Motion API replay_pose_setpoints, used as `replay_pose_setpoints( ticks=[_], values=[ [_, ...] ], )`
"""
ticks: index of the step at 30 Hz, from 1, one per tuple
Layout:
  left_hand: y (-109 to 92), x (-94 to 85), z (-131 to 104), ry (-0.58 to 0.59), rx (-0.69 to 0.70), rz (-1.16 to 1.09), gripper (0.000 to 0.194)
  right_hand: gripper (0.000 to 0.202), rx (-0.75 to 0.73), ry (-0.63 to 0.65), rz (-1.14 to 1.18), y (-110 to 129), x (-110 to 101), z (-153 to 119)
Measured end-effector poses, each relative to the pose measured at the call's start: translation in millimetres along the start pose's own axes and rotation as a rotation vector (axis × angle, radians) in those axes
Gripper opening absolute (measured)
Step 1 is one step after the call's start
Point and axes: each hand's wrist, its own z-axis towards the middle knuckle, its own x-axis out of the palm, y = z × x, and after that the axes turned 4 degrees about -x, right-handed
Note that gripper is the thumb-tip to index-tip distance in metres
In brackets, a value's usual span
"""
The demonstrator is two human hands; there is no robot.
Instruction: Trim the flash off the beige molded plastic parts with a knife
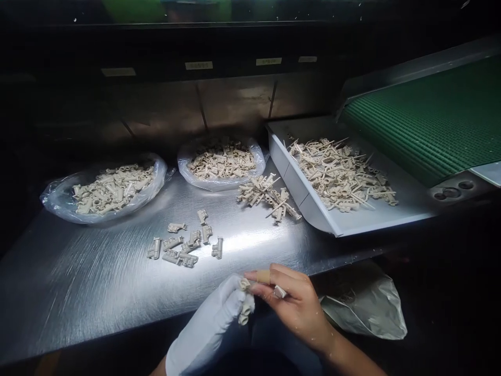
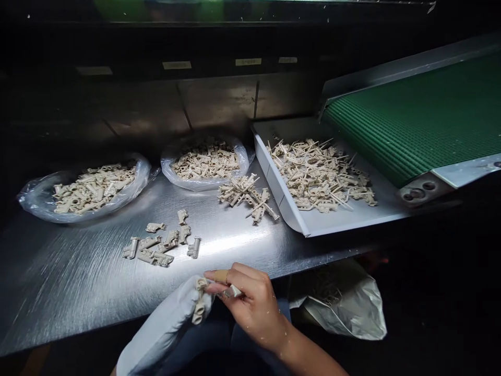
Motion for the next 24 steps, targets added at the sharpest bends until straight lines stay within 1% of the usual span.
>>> replay_pose_setpoints(
  ticks=[3, 5, 6, 8, 10, 12, 13, 16, 19, 24],
  values=[
    [3, 1.9, 1, 0.015, 0.035, -0.005, 0.04, 0.026, 0.071, -0.063, -0.13, -1, -4, -5],
    [4, 4.0, 1, -0.009, 0.058, -0.009, 0.038, 0.021, 0.075, -0.102, -0.219, -2, -4, -8],
    [4, 5.2, 2, -0.032, 0.063, -0.025, 0.036, 0.016, 0.053, -0.113, -0.257, -2, -3, -9],
    [3, 7.3, 2, -0.091, 0.053, -0.083, 0.033, 0.015, -0.01, -0.121, -0.306, -2, -1, -9],
    [4, 8.9, 2, -0.176, 0.032, -0.124, 0.03, 0.019, -0.075, -0.109, -0.334, 0, 2, -8],
    [7, 9.5, 0, -0.257, 0.026, -0.105, 0.026, 0.026, -0.122, -0.077, -0.354, 2, 5, -6],
    [8, 9.5, -1, -0.281, 0.034, -0.082, 0.023, 0.03, -0.137, -0.058, -0.36, 4, 6, -5],
    [13, 9.0, -4, -0.268, 0.112, -0.019, 0.019, 0.039, -0.171, -0.025, -0.368, 6, 9, -4],
    [15, 9.2, -5, -0.267, 0.18, 0.04, 0.02, 0.041, -0.185, -0.042, -0.387, 5, 10, -4],
    [14, 10.6, -4, -0.278, 0.191, 0.05, 0.023, 0.039, -0.2, -0.036, -0.4, 5, 10, -4]
  ],
)
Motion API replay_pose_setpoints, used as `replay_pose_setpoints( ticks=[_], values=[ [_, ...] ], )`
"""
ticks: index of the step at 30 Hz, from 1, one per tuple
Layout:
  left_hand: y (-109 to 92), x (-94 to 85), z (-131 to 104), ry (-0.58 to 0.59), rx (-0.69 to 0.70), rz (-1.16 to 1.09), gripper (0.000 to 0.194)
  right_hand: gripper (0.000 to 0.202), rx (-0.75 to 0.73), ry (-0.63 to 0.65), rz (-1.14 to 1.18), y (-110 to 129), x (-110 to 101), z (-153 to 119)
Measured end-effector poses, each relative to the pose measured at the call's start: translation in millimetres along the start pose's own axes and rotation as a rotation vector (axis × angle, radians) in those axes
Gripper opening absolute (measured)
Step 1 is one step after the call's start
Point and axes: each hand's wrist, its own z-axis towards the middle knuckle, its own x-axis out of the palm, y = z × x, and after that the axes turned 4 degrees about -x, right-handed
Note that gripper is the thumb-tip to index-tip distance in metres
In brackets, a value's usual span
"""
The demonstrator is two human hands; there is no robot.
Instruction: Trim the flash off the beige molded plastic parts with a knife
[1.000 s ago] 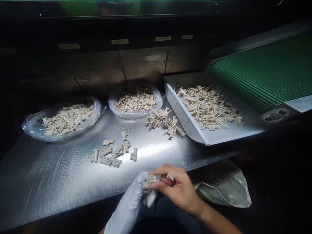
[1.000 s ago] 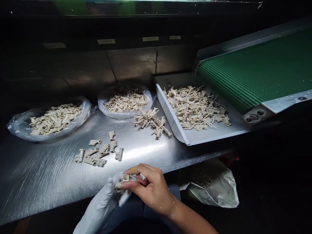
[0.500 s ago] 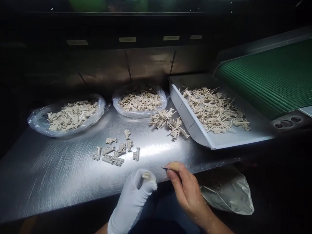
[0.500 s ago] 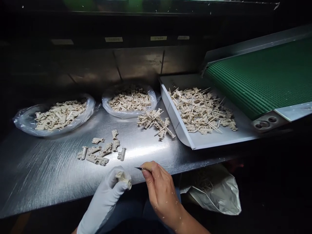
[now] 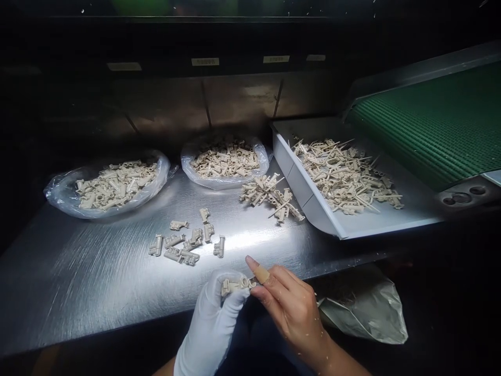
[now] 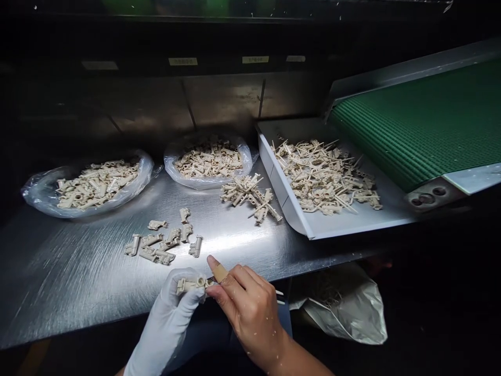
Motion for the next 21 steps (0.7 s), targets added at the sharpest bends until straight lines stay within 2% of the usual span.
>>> replay_pose_setpoints(
  ticks=[12, 17, 21],
  values=[
    [-4.0, -1.0, 0.4, 0.032, -0.017, -0.025, 0.027, 0.027, -0.055, 0.073, -0.057, 2.3, -6.9, -0.1],
    [2.8, 0.0, -3.4, -0.004, 0.066, 0.043, 0.02, 0.029, -0.077, 0.053, 0.012, -2.5, -6.1, -0.7],
    [3.9, -0.5, -5.7, -0.023, 0.096, 0.067, 0.015, 0.035, -0.096, 0.033, -0.047, -3.7, -3.5, 1.4]
  ],
)
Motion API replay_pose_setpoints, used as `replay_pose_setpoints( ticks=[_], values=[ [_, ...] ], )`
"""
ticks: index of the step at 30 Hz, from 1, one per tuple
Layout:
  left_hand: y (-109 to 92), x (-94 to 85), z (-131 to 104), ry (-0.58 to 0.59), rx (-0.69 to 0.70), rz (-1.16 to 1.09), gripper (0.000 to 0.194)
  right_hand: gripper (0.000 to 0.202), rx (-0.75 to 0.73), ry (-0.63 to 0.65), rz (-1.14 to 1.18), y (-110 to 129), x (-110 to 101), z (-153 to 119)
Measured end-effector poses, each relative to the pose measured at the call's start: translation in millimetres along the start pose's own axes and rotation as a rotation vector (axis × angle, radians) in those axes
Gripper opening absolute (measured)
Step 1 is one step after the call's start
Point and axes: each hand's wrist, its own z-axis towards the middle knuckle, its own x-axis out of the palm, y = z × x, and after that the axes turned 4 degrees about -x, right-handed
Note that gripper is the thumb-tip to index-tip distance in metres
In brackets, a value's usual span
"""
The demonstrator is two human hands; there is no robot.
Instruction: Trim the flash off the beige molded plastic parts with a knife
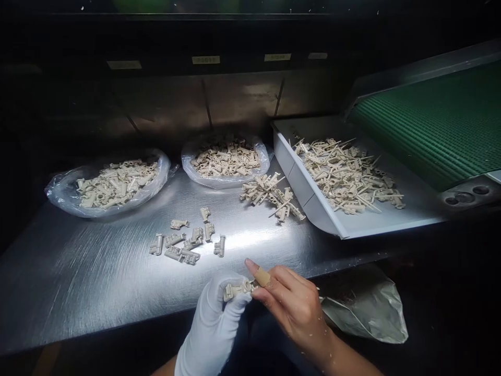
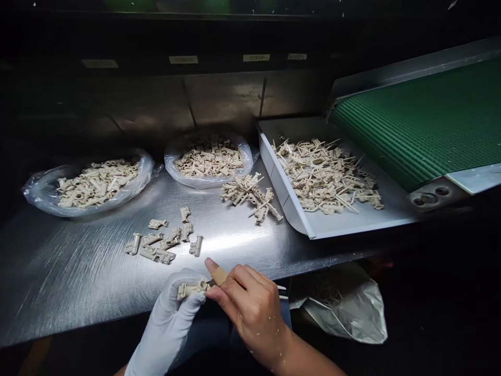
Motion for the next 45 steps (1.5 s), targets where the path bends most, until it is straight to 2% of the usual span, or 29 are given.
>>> replay_pose_setpoints(
  ticks=[4, 8, 12, 17, 20, 23, 25, 28, 30, 34, 38, 41, 45],
  values=[
    [-5, -2.0, 3, 0.053, -0.058, -0.05, 0.019, 0.035, -0.025, 0.002, -0.036, 2, -2, 1],
    [-8, -2.0, 6, 0.112, -0.137, -0.109, 0.029, 0.031, -0.057, 0.012, 0.027, 1, -4, 0],
    [-7, 0.7, 4, 0.122, -0.094, -0.055, 0.025, 0.034, -0.033, -0.01, 0.095, 0, -3, 0],
    [-8, -0.5, 4, 0.144, -0.092, -0.061, 0.021, 0.037, -0.009, 0.007, 0.024, 2, -1, 2],
    [-10, -3.8, 8, 0.211, -0.187, -0.13, 0.028, 0.034, -0.035, 0.014, 0.013, 3, -4, 3],
    [-11, -5.0, 11, 0.27, -0.291, -0.232, 0.034, 0.034, -0.052, 0.012, 0.107, 1, -6, 2],
    [-10, -3.7, 11, 0.228, -0.287, -0.279, 0.032, 0.035, 0.012, -0.017, 0.214, 0, -8, 1],
    [-8, -1.0, 8, 0.137, -0.235, -0.291, 0.023, 0.025, 0.213, -0.097, 0.361, 0, -9, 1],
    [-8, 0.4, 7, 0.12, -0.209, -0.286, 0.018, 0.019, 0.313, -0.105, 0.435, 1, -8, 1],
    [-8, 0.8, 8, 0.071, -0.181, -0.305, 0.014, 0.015, 0.396, -0.015, 0.513, 3, -2, -1],
    [-5, -1.5, 7, 0.006, -0.182, -0.329, 0.019, 0.018, 0.451, 0.086, 0.534, 1, 0, -6],
    [-3, -3.4, 4, -0.009, -0.154, -0.273, 0.02, 0.026, 0.408, 0.065, 0.457, 0, -4, -6],
    [-9, -4.5, 2, 0.078, -0.073, -0.096, 0.031, 0.032, 0.196, 0.012, 0.323, 5, -7, 0]
  ],
)
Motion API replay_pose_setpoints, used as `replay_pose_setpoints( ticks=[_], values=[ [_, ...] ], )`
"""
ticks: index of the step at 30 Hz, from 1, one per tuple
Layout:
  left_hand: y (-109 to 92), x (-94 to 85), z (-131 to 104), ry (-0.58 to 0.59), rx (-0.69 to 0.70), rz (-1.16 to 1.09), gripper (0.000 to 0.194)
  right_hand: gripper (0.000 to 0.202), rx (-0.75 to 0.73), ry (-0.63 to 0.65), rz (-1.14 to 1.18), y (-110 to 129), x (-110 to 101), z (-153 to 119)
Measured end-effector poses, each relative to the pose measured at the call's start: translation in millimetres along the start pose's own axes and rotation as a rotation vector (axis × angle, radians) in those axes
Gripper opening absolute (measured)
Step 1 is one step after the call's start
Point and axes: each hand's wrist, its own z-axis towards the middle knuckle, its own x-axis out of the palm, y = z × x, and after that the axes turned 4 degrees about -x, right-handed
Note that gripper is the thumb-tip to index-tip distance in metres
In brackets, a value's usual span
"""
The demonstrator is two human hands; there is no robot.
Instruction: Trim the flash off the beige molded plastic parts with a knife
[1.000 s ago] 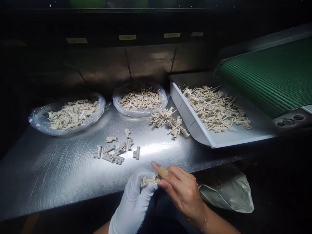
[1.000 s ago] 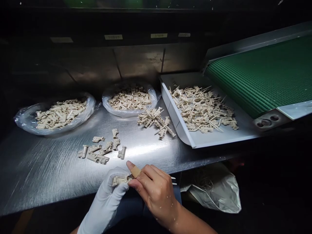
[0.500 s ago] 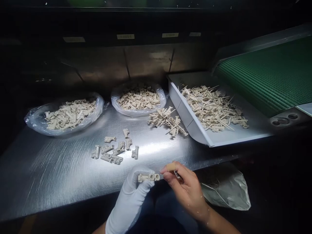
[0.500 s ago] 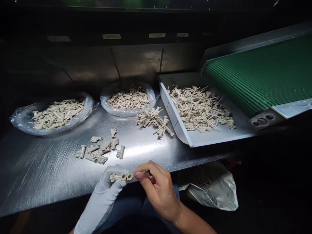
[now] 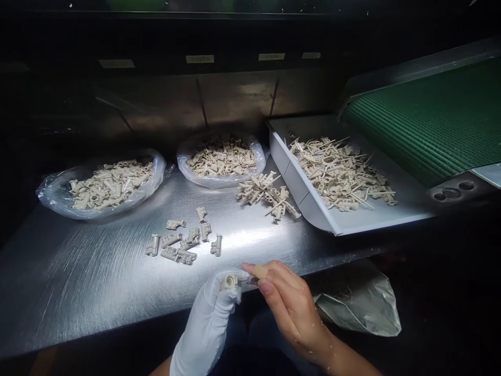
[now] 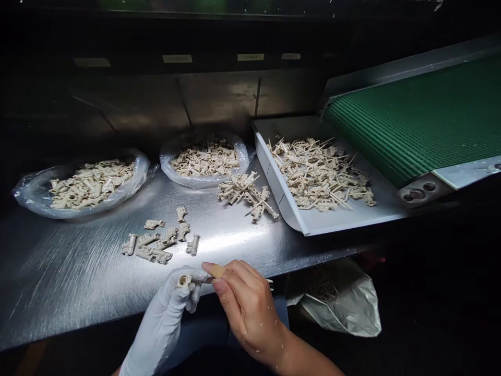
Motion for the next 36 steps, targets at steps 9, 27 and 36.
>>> replay_pose_setpoints(
  ticks=[9, 27, 36],
  values=[
    [-1, -5.2, 0, 0.148, 0.035, 0.116, 0.03, 0.007, 0.04, -0.153, 0.01, 1, 8, -3],
    [-13, -20.1, 7, 0.315, 0.063, 0.175, 0.024, 0.01, -0.186, 0.0, -0.025, 5, -16, 11],
    [-10, -17.5, 10, 0.374, -0.059, 0.108, 0.028, 0.015, 0.181, 0.136, 0.334, -5, -13, 8]
  ],
)
